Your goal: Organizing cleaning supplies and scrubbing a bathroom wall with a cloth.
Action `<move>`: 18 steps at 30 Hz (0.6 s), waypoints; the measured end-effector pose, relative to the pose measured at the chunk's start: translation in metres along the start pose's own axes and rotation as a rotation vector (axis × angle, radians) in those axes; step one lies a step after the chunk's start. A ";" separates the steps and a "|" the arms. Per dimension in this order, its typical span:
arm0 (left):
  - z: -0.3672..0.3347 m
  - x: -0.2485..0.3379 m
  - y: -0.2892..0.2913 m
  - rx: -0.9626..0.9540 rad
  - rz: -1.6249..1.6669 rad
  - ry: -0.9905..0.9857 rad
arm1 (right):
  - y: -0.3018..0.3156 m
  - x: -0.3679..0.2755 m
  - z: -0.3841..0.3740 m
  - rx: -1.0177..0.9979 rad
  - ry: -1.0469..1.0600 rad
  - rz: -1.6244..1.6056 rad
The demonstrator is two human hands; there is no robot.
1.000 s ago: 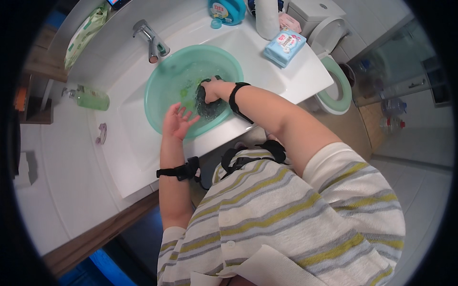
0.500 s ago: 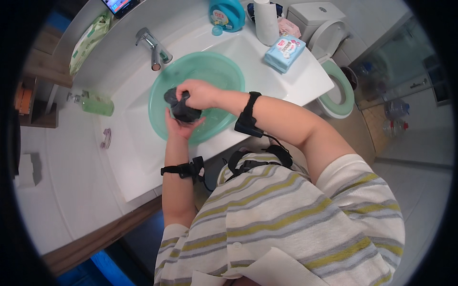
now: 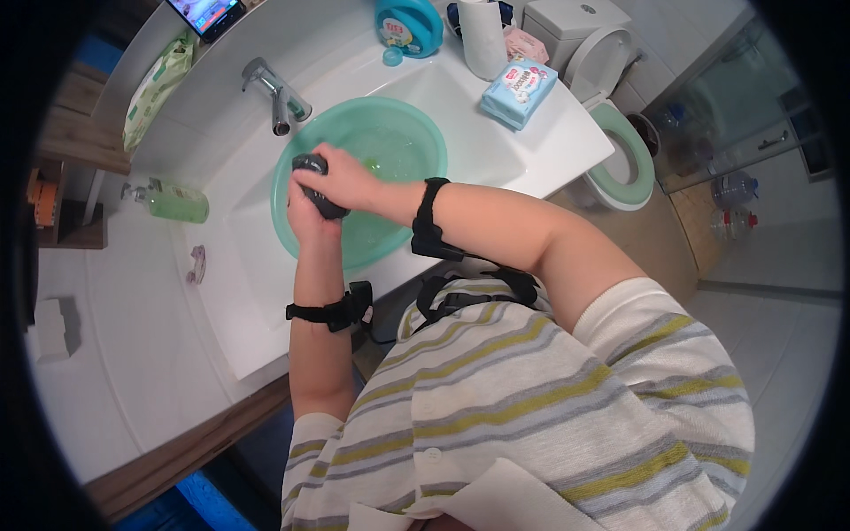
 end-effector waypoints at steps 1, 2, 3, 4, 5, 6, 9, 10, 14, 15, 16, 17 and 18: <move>0.003 0.005 0.004 0.080 -0.069 -0.061 | 0.000 0.001 -0.001 -0.002 -0.002 -0.001; 0.004 0.009 0.004 0.091 -0.130 -0.096 | 0.000 0.011 -0.002 -0.008 -0.114 -0.098; 0.004 0.007 0.004 0.093 -0.130 -0.095 | -0.001 0.020 -0.001 -0.013 -0.226 -0.196; 0.005 0.010 0.007 0.127 -0.218 -0.136 | -0.002 0.023 -0.001 -0.022 -0.250 -0.210; 0.006 0.013 0.010 0.161 -0.305 -0.176 | -0.003 0.025 -0.001 -0.024 -0.250 -0.210; 0.006 0.012 0.012 0.162 -0.305 -0.176 | -0.005 0.028 -0.002 -0.058 -0.264 -0.262; 0.002 0.010 0.021 0.103 -0.476 -0.249 | -0.007 0.038 0.001 -0.095 -0.325 -0.309; 0.003 0.017 0.018 0.072 -0.691 -0.433 | -0.006 0.042 0.003 -0.098 -0.371 -0.304; 0.010 0.013 0.005 -0.073 -1.202 -0.657 | -0.002 0.061 0.013 -0.195 -0.570 -0.237; 0.011 0.014 0.005 -0.073 -1.201 -0.655 | 0.003 0.075 0.013 -0.153 -0.588 -0.146; 0.004 -0.001 0.012 -0.100 -1.193 -0.328 | 0.009 0.089 0.011 -0.108 -0.605 -0.054; 0.001 -0.019 0.020 -0.124 -1.165 -0.004 | 0.014 0.098 0.008 -0.107 -0.603 -0.053; 0.000 -0.019 0.021 -0.125 -1.164 -0.006 | 0.031 0.098 -0.001 -0.031 -0.473 0.219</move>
Point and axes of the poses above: each hand's wrist, its own z-axis away from the middle knuckle, its own y-axis out of the back of the hand, x = y × z, the point moved 7 cm from there along -z, towards the middle knuckle, and after that the axes turned 2 degrees about -y, right-handed, at the moved point
